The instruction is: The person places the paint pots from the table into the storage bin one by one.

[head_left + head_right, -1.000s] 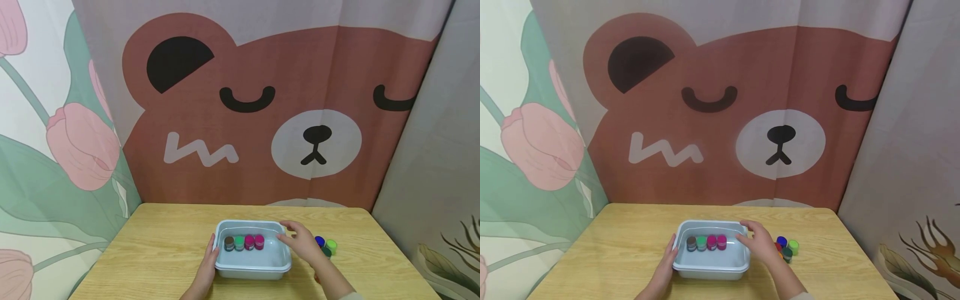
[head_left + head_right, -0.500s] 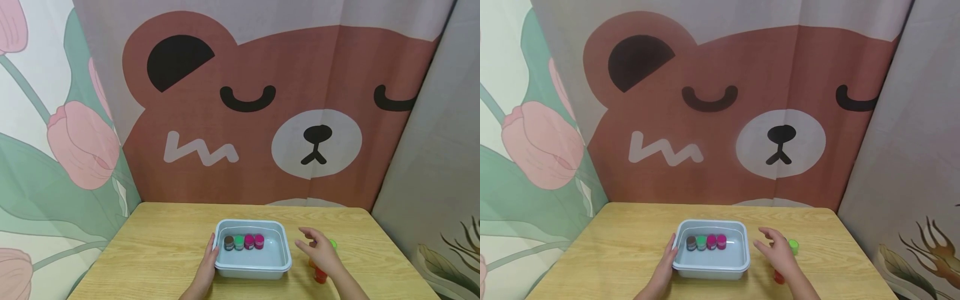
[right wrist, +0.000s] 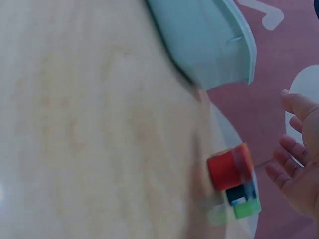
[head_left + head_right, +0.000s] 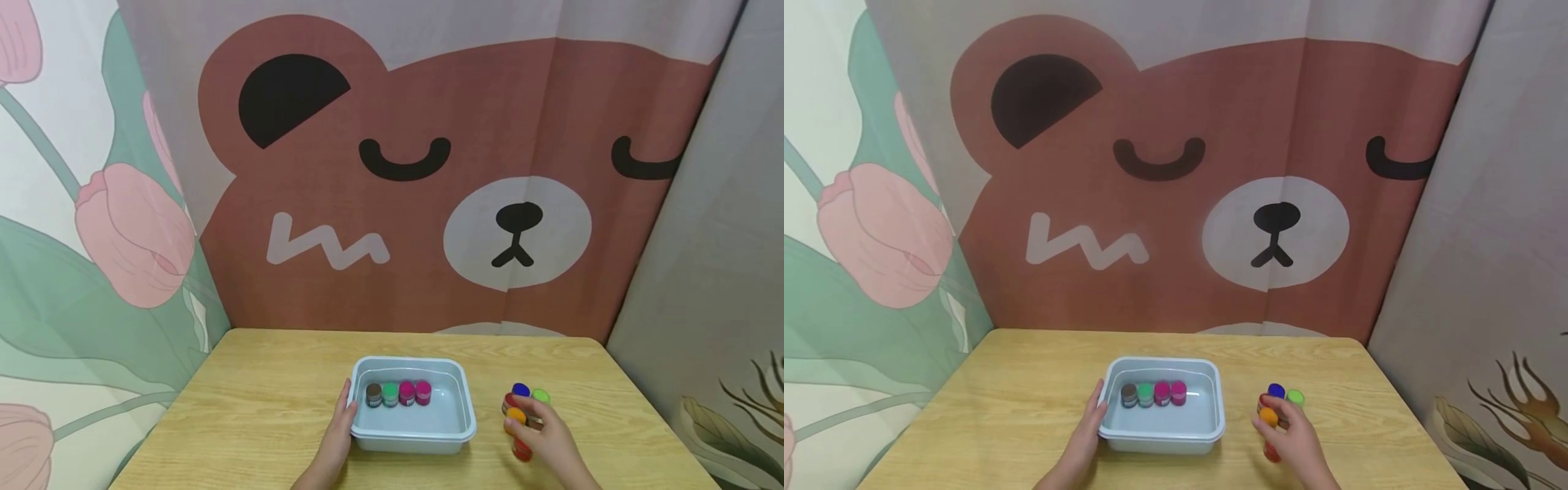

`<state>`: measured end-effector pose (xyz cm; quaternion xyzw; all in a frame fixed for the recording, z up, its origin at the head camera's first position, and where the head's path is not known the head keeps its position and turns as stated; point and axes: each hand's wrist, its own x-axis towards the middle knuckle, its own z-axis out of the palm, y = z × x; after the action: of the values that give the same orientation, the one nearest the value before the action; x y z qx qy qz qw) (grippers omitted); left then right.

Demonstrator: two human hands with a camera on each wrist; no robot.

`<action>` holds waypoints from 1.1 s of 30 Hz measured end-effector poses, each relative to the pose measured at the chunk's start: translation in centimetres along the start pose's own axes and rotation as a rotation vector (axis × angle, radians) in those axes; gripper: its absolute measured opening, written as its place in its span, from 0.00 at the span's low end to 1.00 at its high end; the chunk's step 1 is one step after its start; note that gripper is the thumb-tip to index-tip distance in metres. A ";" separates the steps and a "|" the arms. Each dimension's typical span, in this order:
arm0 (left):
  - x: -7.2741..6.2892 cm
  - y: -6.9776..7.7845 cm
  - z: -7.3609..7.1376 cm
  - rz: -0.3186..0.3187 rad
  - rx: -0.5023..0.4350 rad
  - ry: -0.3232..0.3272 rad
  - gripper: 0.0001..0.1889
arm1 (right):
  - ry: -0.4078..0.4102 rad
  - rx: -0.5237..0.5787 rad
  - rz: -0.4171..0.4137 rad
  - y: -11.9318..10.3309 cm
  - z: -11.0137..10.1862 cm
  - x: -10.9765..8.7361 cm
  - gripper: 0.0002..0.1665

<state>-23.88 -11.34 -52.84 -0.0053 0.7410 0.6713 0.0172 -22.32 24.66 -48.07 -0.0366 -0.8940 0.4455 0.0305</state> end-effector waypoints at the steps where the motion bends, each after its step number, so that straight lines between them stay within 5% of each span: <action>1: 0.0 0.0 0.0 -0.001 -0.002 0.000 0.31 | -0.001 0.000 0.014 0.3 0.0 -0.1 0.35; 20: -0.2 0.1 0.0 0.016 -0.002 0.008 0.31 | -0.009 0.094 0.222 4.7 1.2 -0.2 0.50; 33: -0.2 0.1 0.0 0.010 0.007 0.009 0.31 | 0.012 0.059 0.211 6.3 2.6 -0.3 0.51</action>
<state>-23.69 -11.33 -52.78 -0.0046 0.7434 0.6687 0.0104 -22.03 26.38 -54.65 -0.1322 -0.8716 0.4720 -0.0102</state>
